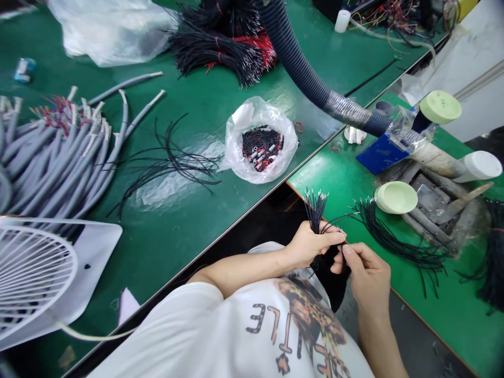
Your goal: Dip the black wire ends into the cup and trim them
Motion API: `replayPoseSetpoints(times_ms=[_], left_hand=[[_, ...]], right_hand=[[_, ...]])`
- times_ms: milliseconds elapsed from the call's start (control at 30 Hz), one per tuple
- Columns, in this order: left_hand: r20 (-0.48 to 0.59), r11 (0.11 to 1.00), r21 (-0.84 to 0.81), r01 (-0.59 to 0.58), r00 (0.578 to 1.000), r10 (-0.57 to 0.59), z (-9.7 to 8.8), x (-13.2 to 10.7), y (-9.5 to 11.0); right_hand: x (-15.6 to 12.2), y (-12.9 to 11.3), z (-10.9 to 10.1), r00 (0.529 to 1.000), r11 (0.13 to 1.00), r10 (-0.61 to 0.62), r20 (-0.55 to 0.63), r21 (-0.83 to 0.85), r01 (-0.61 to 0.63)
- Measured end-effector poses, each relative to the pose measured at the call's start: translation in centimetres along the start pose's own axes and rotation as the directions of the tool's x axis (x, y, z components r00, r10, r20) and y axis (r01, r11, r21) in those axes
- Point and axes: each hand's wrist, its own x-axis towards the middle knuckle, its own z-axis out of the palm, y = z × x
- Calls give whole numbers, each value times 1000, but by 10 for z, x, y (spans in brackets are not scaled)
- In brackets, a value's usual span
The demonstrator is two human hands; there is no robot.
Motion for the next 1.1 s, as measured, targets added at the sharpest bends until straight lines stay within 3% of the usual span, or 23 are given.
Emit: replayPoseSetpoints(times_ms=[400,1100], left_hand=[[15,999,26,-38,999,38,0,-1,1],[-6,996,73,-48,999,49,-1,-2,3]], right_hand=[[3,6,5,998,996,8,-62,94,-2],[0,1,10,996,999,-40,-85,4,40]])
